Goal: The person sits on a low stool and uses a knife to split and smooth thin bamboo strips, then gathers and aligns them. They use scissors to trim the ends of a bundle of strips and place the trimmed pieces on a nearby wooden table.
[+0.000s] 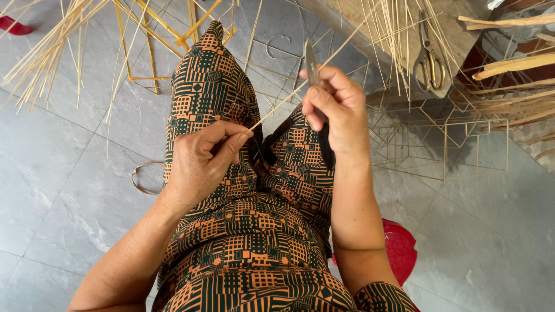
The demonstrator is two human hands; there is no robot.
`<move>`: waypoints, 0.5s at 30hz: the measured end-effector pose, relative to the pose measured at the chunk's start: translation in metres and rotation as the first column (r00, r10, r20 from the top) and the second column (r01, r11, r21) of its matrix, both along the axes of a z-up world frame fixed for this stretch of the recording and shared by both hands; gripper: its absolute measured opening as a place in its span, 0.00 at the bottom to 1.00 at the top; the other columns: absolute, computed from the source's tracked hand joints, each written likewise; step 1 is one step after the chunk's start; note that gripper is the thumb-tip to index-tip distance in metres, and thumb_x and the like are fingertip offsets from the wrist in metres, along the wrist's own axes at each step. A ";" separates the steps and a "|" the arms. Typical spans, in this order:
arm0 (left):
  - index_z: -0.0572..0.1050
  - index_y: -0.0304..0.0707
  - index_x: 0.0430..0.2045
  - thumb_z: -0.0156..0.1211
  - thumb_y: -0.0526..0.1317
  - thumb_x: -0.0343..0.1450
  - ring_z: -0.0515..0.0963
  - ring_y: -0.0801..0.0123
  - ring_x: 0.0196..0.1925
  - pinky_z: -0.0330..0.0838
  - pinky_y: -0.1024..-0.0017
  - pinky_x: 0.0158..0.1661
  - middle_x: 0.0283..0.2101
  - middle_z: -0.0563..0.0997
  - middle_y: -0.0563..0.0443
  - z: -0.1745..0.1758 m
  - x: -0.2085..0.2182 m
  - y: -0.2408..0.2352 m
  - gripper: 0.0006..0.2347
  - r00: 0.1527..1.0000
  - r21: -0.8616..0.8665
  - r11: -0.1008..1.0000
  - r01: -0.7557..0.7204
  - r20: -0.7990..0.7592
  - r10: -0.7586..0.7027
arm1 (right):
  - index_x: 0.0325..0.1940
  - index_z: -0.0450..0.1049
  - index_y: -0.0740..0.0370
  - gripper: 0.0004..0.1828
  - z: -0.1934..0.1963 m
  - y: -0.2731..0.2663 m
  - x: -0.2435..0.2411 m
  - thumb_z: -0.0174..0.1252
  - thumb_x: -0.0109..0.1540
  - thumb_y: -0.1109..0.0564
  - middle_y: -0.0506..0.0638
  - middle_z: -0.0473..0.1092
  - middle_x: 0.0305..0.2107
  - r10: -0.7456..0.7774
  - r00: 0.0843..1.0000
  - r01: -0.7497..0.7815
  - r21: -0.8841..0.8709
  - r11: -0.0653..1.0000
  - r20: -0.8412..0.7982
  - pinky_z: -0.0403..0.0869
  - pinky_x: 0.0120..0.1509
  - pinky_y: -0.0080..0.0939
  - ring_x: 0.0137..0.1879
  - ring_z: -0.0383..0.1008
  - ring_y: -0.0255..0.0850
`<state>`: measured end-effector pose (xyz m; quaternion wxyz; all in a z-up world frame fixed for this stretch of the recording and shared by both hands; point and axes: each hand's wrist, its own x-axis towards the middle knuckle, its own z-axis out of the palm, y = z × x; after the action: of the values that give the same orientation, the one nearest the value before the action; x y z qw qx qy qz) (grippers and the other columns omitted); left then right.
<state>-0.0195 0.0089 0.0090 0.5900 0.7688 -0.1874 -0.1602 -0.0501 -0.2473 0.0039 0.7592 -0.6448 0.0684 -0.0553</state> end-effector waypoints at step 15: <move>0.81 0.35 0.37 0.61 0.36 0.75 0.75 0.84 0.21 0.66 0.81 0.22 0.19 0.79 0.56 0.005 0.006 -0.006 0.05 0.995 -0.020 0.999 -0.031 -0.092 0.029 | 0.72 0.64 0.60 0.27 0.009 0.034 -0.016 0.58 0.68 0.61 0.47 0.71 0.24 0.187 0.978 -0.191 -0.036 0.981 -0.095 0.63 0.25 0.28 0.22 0.63 0.29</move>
<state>-0.0139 0.0026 0.0137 0.6087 0.7569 -0.1501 -0.1844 -0.0663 -0.2135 0.0132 0.7424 -0.6672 0.0400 0.0451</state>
